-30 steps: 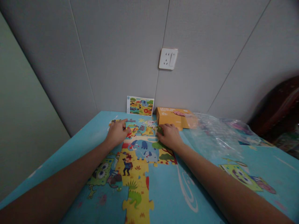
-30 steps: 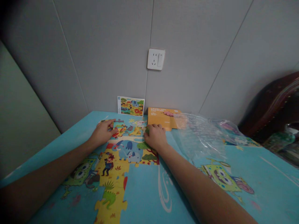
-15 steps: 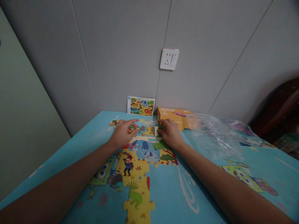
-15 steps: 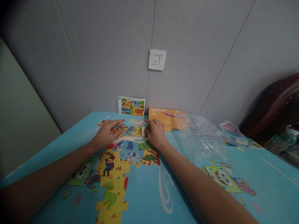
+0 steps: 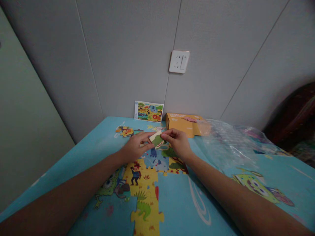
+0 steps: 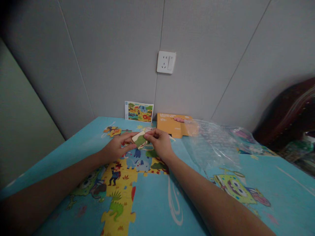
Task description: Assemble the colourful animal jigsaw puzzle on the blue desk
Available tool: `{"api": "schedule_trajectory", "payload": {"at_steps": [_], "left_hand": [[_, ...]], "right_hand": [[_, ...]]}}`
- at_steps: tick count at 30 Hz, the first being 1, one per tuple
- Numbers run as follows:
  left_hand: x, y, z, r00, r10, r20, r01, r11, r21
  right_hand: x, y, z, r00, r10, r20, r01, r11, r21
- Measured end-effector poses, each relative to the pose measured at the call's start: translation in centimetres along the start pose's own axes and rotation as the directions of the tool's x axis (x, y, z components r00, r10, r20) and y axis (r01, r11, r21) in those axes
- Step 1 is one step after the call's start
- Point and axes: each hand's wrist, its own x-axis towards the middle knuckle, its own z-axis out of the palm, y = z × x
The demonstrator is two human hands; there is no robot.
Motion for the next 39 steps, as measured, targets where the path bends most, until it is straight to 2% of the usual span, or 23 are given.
{"api": "schedule_trajectory", "payload": {"at_steps": [3,7,13,19,22,24,27,28,30,33,36,39], "left_hand": [[-0.1,0.4,0.2,0.999,-0.032,-0.004,0.031,0.996,-0.087],[-0.1,0.4,0.0,0.998,-0.051,-0.038,0.046,0.991,-0.125],[0.0,0.2,-0.1,0.999,-0.042,-0.034,0.039,0.995,-0.094],[-0.2,0.1,-0.1,0.999,-0.024,-0.026,0.023,0.999,-0.045],[-0.2,-0.1,-0.1,0.999,-0.012,-0.043,0.012,1.0,-0.006],[0.0,-0.4,0.0,0.995,-0.032,-0.09,0.034,0.999,0.024],[0.3,-1.2,-0.2,0.969,-0.115,-0.218,0.129,0.99,0.053],[0.4,-1.6,-0.3,0.952,-0.147,-0.267,0.169,0.984,0.061],[0.6,-2.2,-0.5,0.915,-0.204,-0.349,0.243,0.967,0.071],[0.7,-3.0,-0.7,0.879,-0.257,-0.401,0.312,0.947,0.078],[0.7,-3.5,-0.6,0.89,-0.271,-0.367,0.333,0.936,0.117],[0.6,-3.6,-0.5,0.906,-0.264,-0.332,0.332,0.928,0.169]], "right_hand": [[-0.3,-0.4,0.1,0.999,0.045,0.024,-0.044,0.999,-0.027],[-0.4,0.0,-0.3,0.998,0.049,0.037,-0.046,0.995,-0.094],[-0.4,0.4,-0.5,0.995,0.032,0.095,-0.015,0.985,-0.175],[-0.5,0.9,-0.3,0.99,0.018,0.142,-0.007,0.997,-0.079],[-0.3,1.1,-0.6,0.99,-0.004,0.138,0.034,0.976,-0.215],[0.0,1.1,-1.2,0.992,-0.068,0.102,0.106,0.893,-0.437],[0.6,1.0,-2.4,0.973,-0.212,0.094,0.21,0.635,-0.743],[0.8,1.0,-2.8,0.968,-0.226,0.11,0.221,0.555,-0.802],[1.2,1.1,-3.4,0.976,-0.173,0.132,0.197,0.444,-0.874],[1.3,1.3,-3.6,0.992,-0.028,0.122,0.123,0.356,-0.926],[1.3,1.4,-3.3,0.991,0.033,0.13,0.112,0.337,-0.935],[1.2,1.2,-3.1,0.994,0.03,0.105,0.089,0.333,-0.939]]}}
